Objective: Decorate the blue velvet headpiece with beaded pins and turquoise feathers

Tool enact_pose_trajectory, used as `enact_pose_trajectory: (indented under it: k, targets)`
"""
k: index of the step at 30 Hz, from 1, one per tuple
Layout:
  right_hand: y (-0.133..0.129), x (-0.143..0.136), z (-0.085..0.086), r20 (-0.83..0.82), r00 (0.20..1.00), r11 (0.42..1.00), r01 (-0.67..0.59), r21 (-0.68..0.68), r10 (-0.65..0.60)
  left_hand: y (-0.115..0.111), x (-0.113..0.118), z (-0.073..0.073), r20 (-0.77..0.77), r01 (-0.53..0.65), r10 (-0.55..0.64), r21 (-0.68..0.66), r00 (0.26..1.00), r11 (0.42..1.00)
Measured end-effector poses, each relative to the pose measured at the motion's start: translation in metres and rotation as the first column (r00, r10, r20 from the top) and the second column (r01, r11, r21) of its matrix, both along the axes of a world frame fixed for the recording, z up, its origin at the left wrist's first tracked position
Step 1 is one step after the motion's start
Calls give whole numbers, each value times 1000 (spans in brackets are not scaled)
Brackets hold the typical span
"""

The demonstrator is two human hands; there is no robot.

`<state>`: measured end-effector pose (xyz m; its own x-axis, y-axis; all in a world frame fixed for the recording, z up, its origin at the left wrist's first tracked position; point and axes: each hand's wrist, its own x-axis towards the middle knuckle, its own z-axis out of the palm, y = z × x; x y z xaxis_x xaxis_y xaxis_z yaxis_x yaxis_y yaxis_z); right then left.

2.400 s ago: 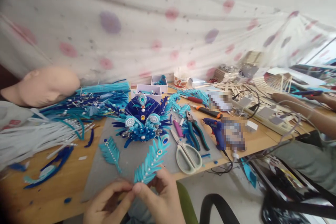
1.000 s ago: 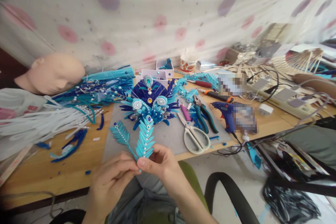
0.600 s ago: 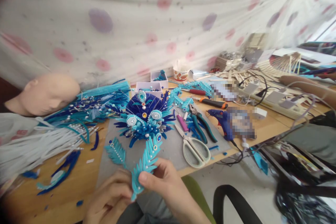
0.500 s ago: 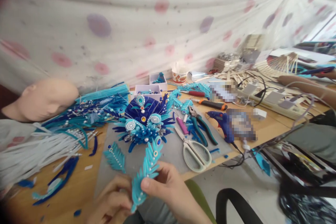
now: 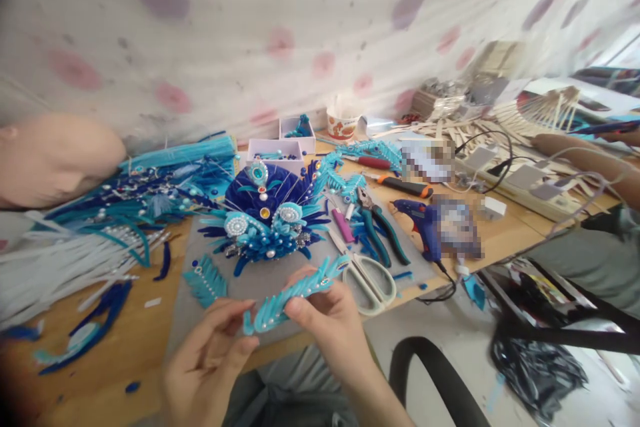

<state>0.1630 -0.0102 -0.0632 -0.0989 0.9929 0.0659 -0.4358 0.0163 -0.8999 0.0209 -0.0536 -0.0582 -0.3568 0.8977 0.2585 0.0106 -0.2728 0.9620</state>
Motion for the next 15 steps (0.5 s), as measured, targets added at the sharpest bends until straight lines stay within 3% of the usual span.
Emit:
enact_pose_trajectory:
  k: [4, 9, 15]
  targets:
    - [-3, 1, 6, 9, 1000, 998, -29, 55, 29, 0, -7, 0, -84, 60, -59, 14, 995, 998]
    - [-8, -5, 11, -82, 991, 994, -107, -14, 105, -1, -9, 2, -106, 69, -65, 31, 992, 997]
    - [-9, -9, 12, -95, 992, 995, -84, -47, 79, -4, -6, 2, -111, 34, -30, 29, 993, 999]
